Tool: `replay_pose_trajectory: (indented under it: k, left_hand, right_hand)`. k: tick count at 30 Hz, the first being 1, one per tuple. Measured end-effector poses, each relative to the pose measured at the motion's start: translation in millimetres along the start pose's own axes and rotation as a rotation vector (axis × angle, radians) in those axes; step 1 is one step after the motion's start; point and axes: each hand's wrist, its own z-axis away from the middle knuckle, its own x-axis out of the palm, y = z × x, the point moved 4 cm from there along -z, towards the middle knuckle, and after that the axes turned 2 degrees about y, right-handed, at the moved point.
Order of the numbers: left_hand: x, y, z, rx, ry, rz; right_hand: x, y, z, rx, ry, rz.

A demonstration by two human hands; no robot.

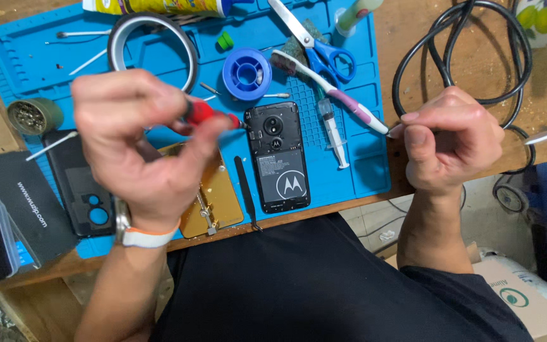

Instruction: The person uses a screwdriver to remove screws from the back of a disassembled Motorola smartphone. They then use a red plastic prying tool to lift and separate the phone's back cover from the main body. Finally, the person holds the separated back cover and inspects the phone's internal components.

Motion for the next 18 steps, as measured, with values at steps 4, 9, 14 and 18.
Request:
replay_pose_trajectory:
  k: [4,9,14,18]
  left_hand:
    - [-6,-16,27,-0.053,0.076,0.119]
    - [4,-16,32,-0.061,-0.066,0.335]
    - [3,-18,23,0.022,0.002,0.178]
    - [8,-6,27,-0.025,0.019,0.209]
  right_hand:
    - [0,0,-1,-0.051,0.004,-0.007]
    - [1,0,-2,-0.058,-0.023,-0.028]
    - [2,-3,-3,-0.031,-0.033,0.010]
    - [2,-3,-2,-0.029,-0.031,0.026]
